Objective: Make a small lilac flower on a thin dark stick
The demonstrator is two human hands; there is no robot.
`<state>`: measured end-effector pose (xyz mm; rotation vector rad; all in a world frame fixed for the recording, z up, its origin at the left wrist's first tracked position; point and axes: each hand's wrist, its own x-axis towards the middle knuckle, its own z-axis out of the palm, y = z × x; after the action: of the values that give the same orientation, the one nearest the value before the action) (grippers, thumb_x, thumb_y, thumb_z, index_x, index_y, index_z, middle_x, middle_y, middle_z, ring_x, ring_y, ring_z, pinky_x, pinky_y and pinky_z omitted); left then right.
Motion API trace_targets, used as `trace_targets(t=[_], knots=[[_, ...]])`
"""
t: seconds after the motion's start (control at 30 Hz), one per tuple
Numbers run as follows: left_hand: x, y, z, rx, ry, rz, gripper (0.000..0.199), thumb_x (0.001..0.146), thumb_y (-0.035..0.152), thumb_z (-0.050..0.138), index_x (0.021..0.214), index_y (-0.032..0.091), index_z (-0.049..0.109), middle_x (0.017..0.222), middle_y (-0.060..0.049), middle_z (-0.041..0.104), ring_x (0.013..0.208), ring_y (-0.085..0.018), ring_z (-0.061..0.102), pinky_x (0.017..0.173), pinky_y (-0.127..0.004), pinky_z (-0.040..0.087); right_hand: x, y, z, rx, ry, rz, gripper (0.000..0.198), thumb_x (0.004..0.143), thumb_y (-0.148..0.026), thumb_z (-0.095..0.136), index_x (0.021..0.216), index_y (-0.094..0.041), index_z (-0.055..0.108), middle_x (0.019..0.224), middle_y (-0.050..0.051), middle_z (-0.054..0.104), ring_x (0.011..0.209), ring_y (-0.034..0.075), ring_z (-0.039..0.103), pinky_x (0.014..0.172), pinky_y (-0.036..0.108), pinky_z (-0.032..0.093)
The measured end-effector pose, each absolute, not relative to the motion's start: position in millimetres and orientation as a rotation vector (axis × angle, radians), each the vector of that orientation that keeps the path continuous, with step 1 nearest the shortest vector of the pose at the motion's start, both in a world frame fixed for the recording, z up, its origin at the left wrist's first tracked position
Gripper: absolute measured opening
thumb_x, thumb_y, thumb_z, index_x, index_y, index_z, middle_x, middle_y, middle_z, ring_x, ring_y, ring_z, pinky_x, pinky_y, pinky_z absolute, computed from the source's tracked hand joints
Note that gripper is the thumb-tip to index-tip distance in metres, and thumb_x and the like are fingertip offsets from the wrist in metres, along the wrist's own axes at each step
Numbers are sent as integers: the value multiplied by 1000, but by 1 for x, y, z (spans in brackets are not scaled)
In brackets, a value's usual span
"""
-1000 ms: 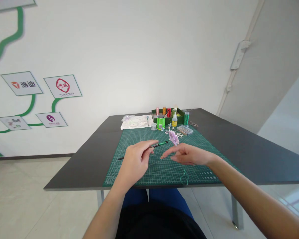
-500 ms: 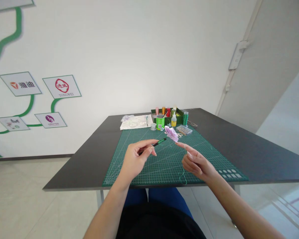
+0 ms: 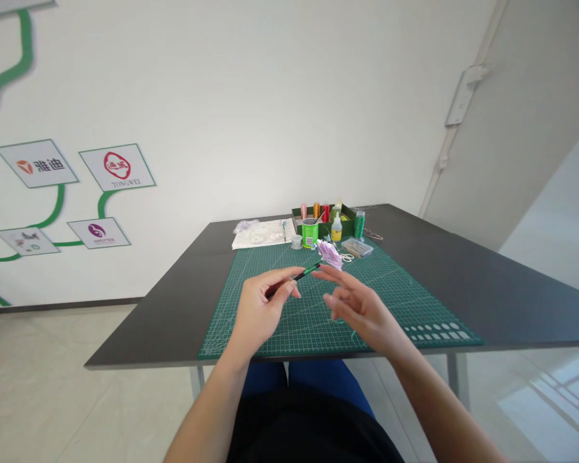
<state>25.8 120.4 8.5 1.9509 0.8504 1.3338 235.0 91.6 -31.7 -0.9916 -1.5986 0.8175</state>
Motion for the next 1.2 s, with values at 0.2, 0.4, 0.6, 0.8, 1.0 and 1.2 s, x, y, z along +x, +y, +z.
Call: trace_targets(t=[0.2,0.4,0.6,0.8,1.0,1.2], knots=[[22,117,14,2192,955,1389,27,95,15,56,109,19,79,74,-2,73,68,-15,66,63,-24,49,213,71,-18,-885,-1508,1159,60,98,-51,57,143,-11,56,45,-8,50,35,8,38,38,20,30],[18,118,11,2262,1000,1354,29,95,12,55,112,20,77,79,-2,75,71,-15,69,65,-24,50,231,52,-1,-985,-1683,1081,51,101,-50,51,131,-12,68,43,-9,39,35,7,30,38,20,25],[20,114,9,2257,1005,1263,22,97,14,55,109,20,72,79,0,75,72,-14,70,64,-21,48,249,35,37,-995,-1986,894,39,103,-42,52,109,-15,78,49,-5,43,40,6,34,40,21,22],[21,108,17,2379,962,1147,24,98,12,54,103,22,75,88,0,77,79,-15,71,74,-24,50,263,53,89,-752,-2219,726,34,103,-37,53,112,-18,80,51,-3,48,42,8,33,41,25,24],[24,102,19,2398,883,1077,25,97,9,54,105,21,75,84,1,77,78,-14,71,75,-23,50,265,92,129,-760,-2291,732,30,100,-34,60,117,-18,78,50,-6,46,40,6,36,40,23,25],[23,99,20,2403,814,1069,24,97,10,55,104,20,75,86,0,77,77,-14,70,72,-23,50,267,141,129,-774,-2308,822,32,98,-31,62,123,-17,75,44,-10,40,38,6,36,40,21,25]])
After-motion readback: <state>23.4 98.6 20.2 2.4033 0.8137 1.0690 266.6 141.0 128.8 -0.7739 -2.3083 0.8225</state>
